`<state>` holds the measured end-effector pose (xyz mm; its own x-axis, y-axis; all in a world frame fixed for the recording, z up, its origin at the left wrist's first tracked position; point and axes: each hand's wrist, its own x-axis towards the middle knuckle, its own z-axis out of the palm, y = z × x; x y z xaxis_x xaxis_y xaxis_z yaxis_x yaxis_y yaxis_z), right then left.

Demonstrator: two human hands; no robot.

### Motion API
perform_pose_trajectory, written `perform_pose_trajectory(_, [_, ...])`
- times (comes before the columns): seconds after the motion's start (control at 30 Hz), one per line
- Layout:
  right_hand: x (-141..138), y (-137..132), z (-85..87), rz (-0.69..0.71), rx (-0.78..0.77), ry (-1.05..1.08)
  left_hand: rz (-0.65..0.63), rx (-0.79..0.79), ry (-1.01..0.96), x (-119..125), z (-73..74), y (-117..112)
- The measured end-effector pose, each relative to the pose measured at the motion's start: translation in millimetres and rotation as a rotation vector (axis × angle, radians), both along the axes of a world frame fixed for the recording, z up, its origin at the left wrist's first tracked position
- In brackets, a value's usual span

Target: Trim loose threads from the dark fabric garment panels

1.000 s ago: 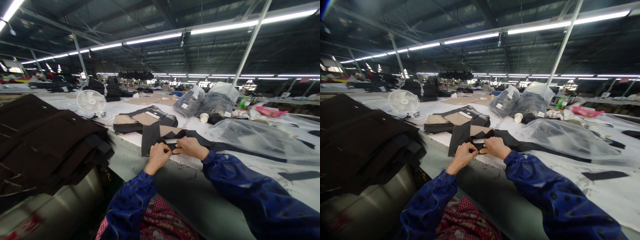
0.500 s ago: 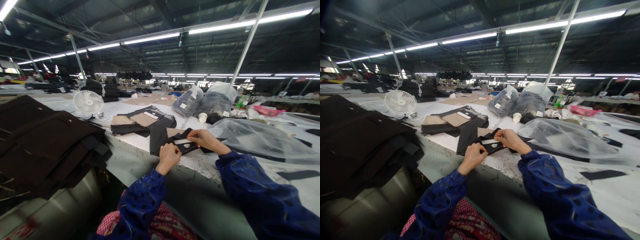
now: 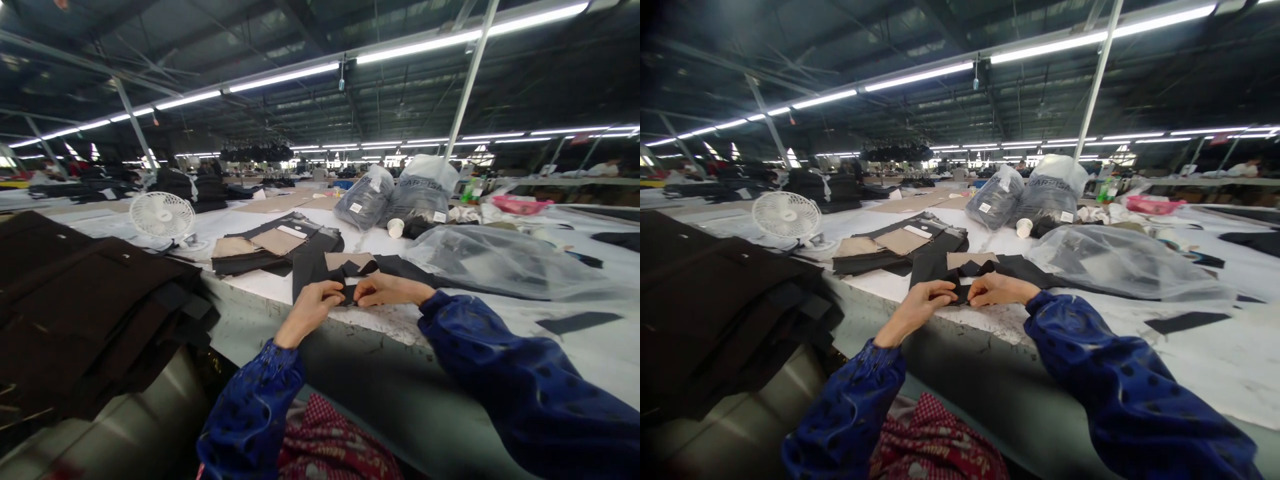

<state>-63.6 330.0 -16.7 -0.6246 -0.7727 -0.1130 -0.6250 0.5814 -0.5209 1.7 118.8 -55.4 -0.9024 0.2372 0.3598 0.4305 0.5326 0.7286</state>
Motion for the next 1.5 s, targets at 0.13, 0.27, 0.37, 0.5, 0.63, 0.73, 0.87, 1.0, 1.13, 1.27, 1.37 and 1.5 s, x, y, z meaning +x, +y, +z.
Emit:
perform_pose_trajectory(0.13, [-4, 0, -3.6, -0.004, -0.030, 0.039, 0.156, -0.108, 0.176, 10, -9.2, 0])
perform_pose_trajectory(0.27, [-3, -2, -10.0, -0.034, -0.059, 0.060, 0.259, -0.228, 0.229, 10, -16.5, 12])
perform_pose_trajectory(0.37, [-2, -4, -11.7, -0.074, -0.063, 0.103, 0.312, -0.239, 0.203, 7, -18.0, 17])
perform_pose_trajectory(0.5, [1, -7, -10.3, -0.107, -0.004, 0.161, 0.366, -0.235, 0.114, 2, -16.8, 19])
perform_pose_trajectory(0.63, [6, -10, -7.9, -0.133, 0.031, 0.216, 0.392, -0.256, 0.040, -4, -14.8, 22])
perform_pose_trajectory(0.73, [10, -13, -5.7, -0.142, 0.063, 0.261, 0.396, -0.271, 0.017, -7, -12.8, 23])
perform_pose_trajectory(0.87, [12, -18, -4.4, -0.161, 0.127, 0.342, 0.399, -0.296, -0.014, -9, -9.4, 23])
perform_pose_trajectory(1.0, [13, -26, -4.9, -0.194, 0.219, 0.429, 0.380, -0.313, -0.035, -12, -7.3, 22])
perform_pose_trajectory(1.13, [21, -38, -1.0, -0.260, 0.318, 0.562, 0.351, -0.314, -0.048, -15, -6.3, 21])
perform_pose_trajectory(1.27, [25, -47, 3.7, -0.128, 0.257, 0.635, 0.295, -0.285, -0.047, -14, -4.4, 14])
perform_pose_trajectory(1.37, [18, -45, 1.5, -0.038, 0.128, 0.398, 0.201, -0.238, -0.043, -12, -2.6, 3])
perform_pose_trajectory(1.5, [4, -37, -6.3, -0.050, 0.091, 0.259, 0.146, -0.150, -0.051, -9, -2.4, -9])
